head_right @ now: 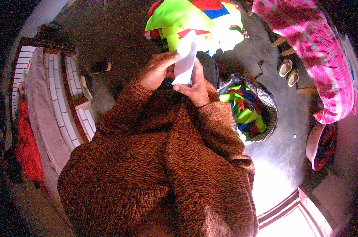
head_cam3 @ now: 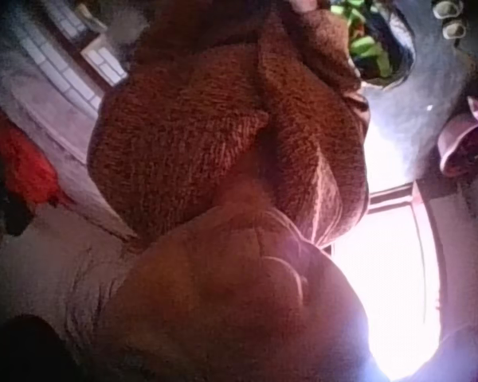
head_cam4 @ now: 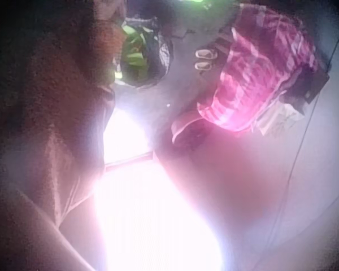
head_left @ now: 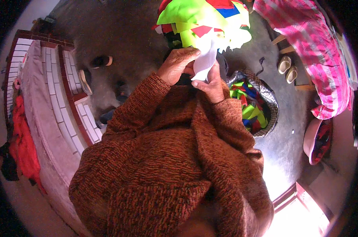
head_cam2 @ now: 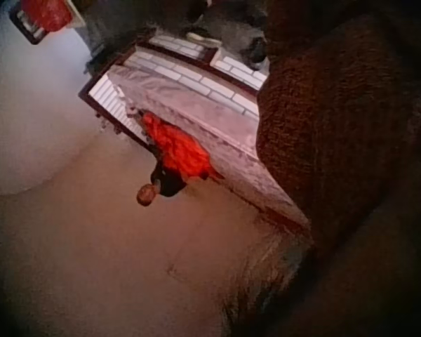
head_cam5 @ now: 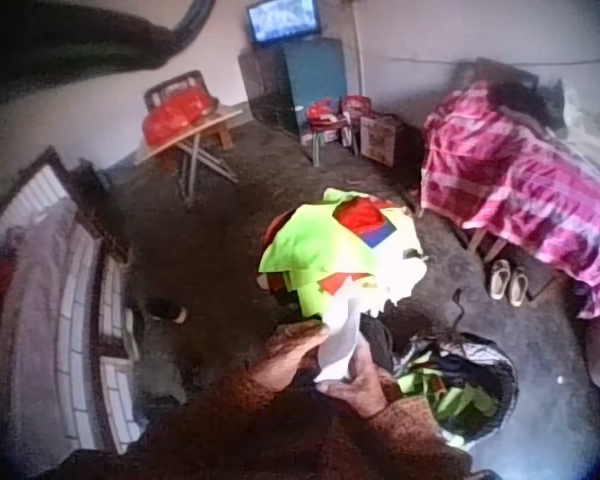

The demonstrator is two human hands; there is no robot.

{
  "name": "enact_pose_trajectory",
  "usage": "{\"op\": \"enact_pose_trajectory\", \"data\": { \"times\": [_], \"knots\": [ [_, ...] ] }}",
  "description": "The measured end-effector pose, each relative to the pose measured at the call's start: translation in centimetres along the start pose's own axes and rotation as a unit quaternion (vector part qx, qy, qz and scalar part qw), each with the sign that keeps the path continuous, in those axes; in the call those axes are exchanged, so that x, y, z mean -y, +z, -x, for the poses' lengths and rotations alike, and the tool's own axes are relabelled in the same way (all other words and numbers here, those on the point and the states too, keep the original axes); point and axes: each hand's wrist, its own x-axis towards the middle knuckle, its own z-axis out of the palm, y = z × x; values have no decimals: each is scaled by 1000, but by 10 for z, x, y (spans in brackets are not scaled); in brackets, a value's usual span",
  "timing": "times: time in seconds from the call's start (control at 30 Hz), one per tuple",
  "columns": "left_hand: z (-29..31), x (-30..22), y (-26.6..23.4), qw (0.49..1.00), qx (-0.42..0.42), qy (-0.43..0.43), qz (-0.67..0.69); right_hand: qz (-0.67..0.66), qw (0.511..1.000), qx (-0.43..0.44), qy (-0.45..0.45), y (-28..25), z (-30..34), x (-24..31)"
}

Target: The person sits on the floor and folds various pieces of colorful fabric. They pick up individual pieces, fold them by hand, and place them into a pile on their lap or into a basket nearby. The task involves handling multiple fabric pieces one by one.

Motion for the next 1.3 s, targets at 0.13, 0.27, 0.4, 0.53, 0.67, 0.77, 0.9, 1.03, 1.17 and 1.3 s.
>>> {"op": "enact_pose_trajectory", "data": {
  "times": [0.13,0.27,0.4,0.53,0.67,0.77,0.9,1.03,1.17,1.3],
  "knots": [
    [-3,4,-4,999,-22,27,1,41,999,-11,20,-12,7,-6],
    [-7,6,-12,996,-19,89,-7,5,998,-50,38,-9,9,-2],
    [-3,-1,-14,995,-24,92,-16,-21,983,-136,118,-8,15,6],
    [-4,0,-20,993,-36,115,-13,-101,969,-205,95,-3,11,7],
    [-7,5,-29,993,-48,102,-20,-36,943,-269,193,-22,11,-1],
    [-10,12,-33,993,-72,88,-12,97,970,-202,94,-26,11,1],
    [-17,43,-43,994,-97,46,11,86,971,-222,18,-26,-11,17],
    [-16,62,-28,991,-117,68,-4,239,965,-99,30,-25,-66,76],
    [-22,68,-31,991,-120,58,-18,304,950,-68,0,-9,-134,140],
    [-24,70,-35,991,-124,46,-12,233,969,-73,-41,-11,-188,166]
  ]
}}
